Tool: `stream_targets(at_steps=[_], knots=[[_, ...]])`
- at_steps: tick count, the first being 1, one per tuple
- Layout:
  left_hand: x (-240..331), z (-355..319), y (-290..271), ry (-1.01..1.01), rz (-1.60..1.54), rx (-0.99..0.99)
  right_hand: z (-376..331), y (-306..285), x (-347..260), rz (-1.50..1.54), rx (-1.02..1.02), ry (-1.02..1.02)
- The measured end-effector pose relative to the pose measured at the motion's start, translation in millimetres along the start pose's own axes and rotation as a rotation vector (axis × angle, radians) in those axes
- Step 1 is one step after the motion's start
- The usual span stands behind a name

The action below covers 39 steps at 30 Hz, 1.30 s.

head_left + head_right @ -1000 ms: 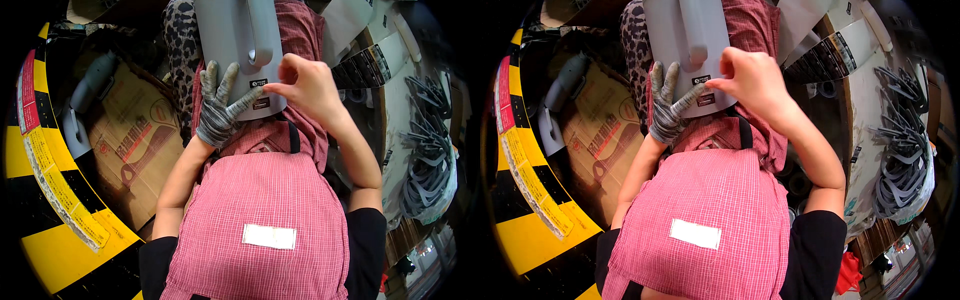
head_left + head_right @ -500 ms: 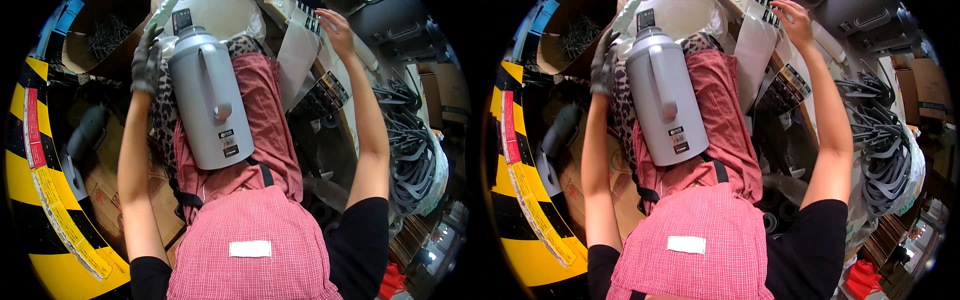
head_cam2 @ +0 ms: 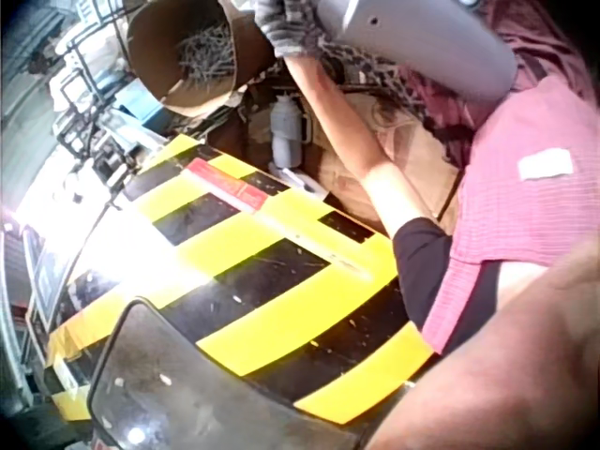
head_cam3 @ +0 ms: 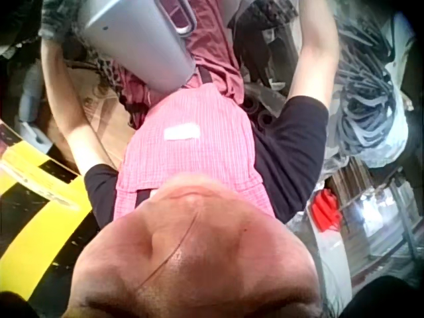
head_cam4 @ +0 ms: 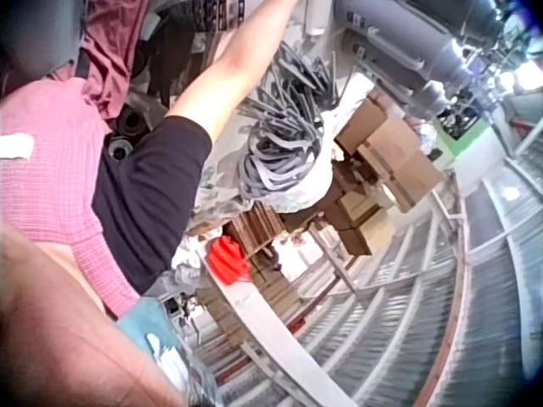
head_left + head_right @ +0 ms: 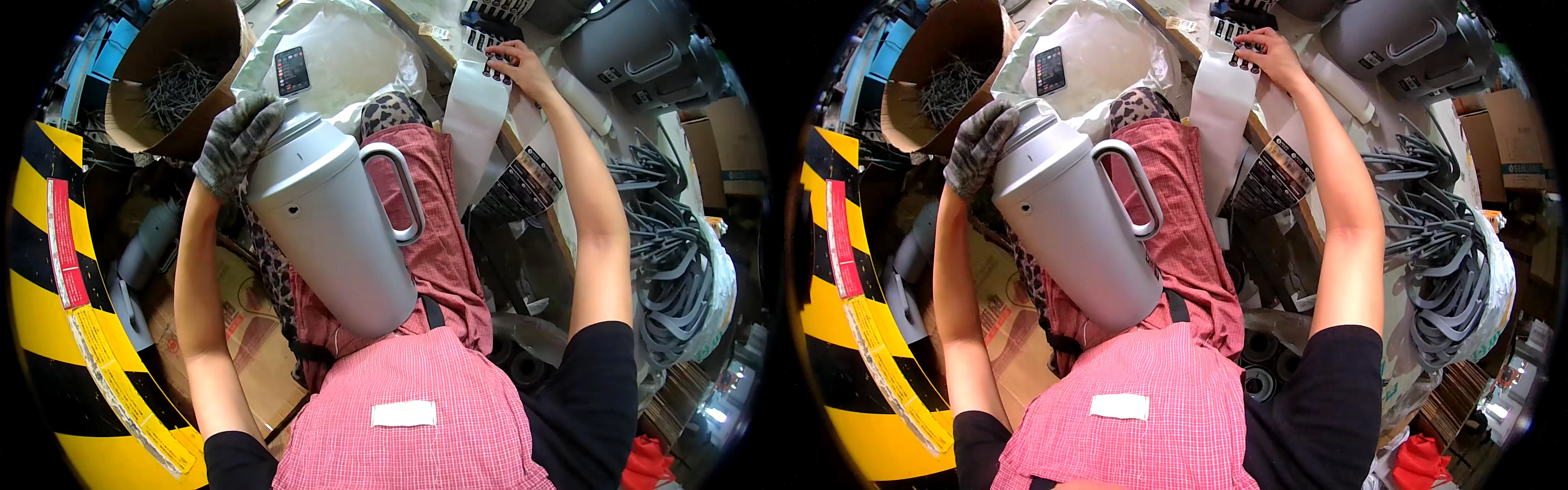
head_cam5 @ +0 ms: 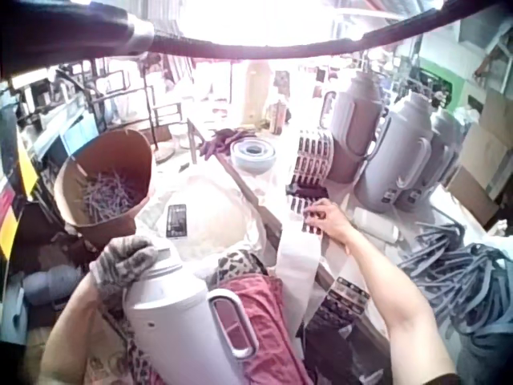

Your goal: The person assembles vacuum bottles by applying stickers to the outer casings, inserting internal components, and attaching handles and lid parts.

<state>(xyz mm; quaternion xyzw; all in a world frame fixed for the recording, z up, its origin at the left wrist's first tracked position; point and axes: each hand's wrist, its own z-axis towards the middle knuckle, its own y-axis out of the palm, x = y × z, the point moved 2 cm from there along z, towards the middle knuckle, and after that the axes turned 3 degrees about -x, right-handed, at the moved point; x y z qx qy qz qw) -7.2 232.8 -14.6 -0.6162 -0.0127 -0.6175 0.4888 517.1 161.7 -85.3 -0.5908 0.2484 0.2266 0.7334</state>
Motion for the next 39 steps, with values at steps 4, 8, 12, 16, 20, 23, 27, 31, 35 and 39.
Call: stream_targets(at_steps=[4, 8, 12, 16, 20, 23, 27, 31, 35, 39], knots=[[10.1, 29.7, 8.6, -0.246, 0.222, -0.115, -7.8, 3.5, 7.7, -0.172, 0.156, -0.127], [1.8, 66.3, 29.0, -0.270, 0.859, -0.296, -26.6, 15.8, -4.4, 0.020, 0.240, 0.032], [35.3, 136.7, 90.2, -0.101, 0.175, -0.302, -44.7, 5.4, -29.3, -0.085, 0.352, 0.211], [29.5, 217.3, 180.3, -0.403, -0.441, -0.391, -55.3, 13.6, -39.5, -0.044, 0.260, 0.155], [16.0, 259.7, 230.0, -0.743, -0.376, -0.257, -59.9, 12.1, -50.0, 0.143, 0.105, 0.198], [5.5, 269.4, 251.7, -0.580, 0.013, -0.225, -43.1, -0.1, -48.5, 0.463, 0.016, 0.371], [6.5, 250.6, 259.2, -0.590, -0.132, -0.252, 18.4, -14.0, -8.0, 0.112, 0.119, -0.030], [0.3, 211.4, 250.1, -0.641, -0.341, -0.348, 66.1, -6.1, 8.1, 0.063, 0.217, -0.011], [7.3, 186.7, 253.5, -0.697, -0.558, -0.393, 59.1, 3.5, -12.8, -0.198, 0.156, -0.100], [11.0, 182.7, 244.0, -0.734, -0.423, -0.451, 26.8, 5.7, -22.1, -0.353, 0.158, -0.400]])
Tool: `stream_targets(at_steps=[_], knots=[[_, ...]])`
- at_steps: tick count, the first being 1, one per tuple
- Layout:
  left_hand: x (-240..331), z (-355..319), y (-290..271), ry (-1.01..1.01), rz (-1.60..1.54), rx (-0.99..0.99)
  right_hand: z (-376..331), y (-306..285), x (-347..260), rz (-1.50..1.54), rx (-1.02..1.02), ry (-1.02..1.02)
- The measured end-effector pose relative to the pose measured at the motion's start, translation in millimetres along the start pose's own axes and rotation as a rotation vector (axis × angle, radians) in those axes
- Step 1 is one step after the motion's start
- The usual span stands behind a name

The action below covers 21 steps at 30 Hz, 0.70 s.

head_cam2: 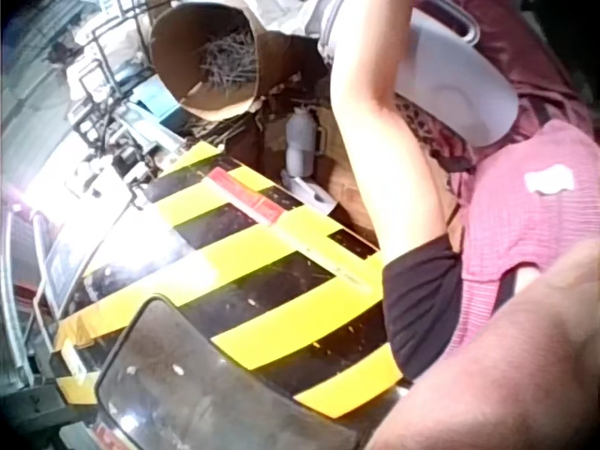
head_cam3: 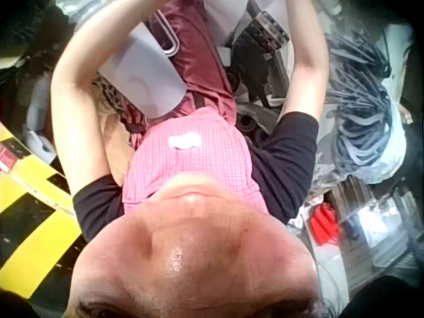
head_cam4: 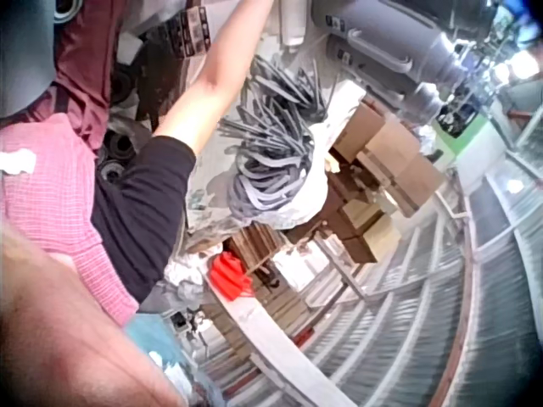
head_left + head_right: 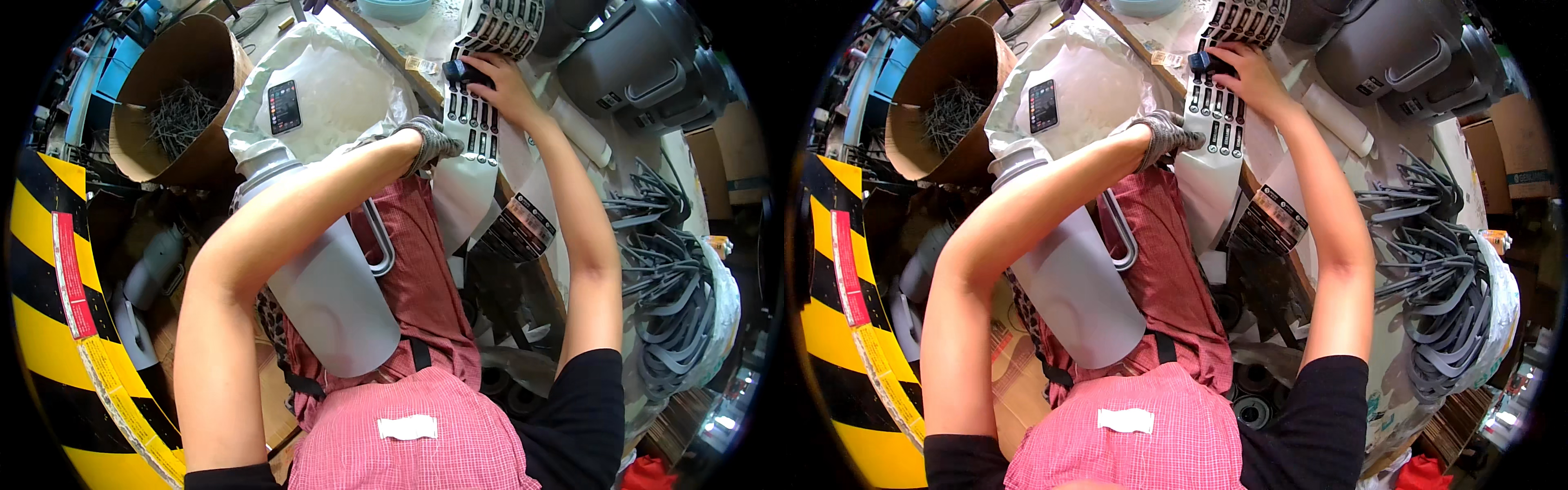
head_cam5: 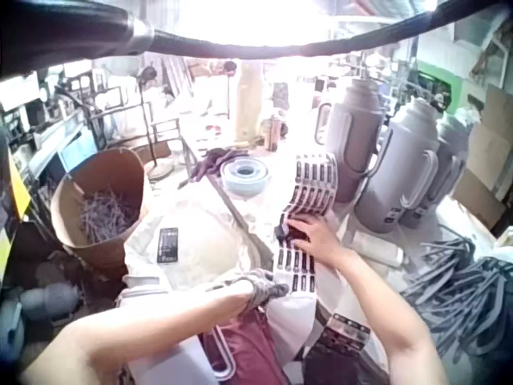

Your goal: The person assembles vacuum bottles by applying stickers to the outer casings, inserting internal components, and attaching handles and lid parts.

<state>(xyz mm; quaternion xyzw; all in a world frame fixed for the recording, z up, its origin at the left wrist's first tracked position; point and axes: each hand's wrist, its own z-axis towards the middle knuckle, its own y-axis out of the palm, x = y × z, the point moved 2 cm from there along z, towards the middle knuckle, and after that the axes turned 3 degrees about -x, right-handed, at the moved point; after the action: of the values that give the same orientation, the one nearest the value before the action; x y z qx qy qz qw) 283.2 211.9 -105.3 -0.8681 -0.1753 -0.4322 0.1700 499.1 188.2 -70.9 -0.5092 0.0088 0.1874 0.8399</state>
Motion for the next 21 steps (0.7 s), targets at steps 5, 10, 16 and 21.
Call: stream_targets(at_steps=[5, 10, 16, 21], knots=[[10.1, -8.9, 9.5, -0.027, 0.088, -0.081, -9.8, 6.0, 6.0, -0.134, 0.009, 0.156], [-8.4, 12.9, -4.8, -0.010, -0.152, -0.039, 14.0, 14.6, -6.7, -0.429, 0.281, 0.226], [13.9, 5.1, 1.0, 0.089, -0.395, -0.066, 1.7, 1.8, 11.4, -0.042, 0.169, 0.196], [40.5, 3.3, -2.0, 0.222, -0.165, -0.135, -34.3, -45.9, -30.3, 0.368, -0.087, 0.214]])
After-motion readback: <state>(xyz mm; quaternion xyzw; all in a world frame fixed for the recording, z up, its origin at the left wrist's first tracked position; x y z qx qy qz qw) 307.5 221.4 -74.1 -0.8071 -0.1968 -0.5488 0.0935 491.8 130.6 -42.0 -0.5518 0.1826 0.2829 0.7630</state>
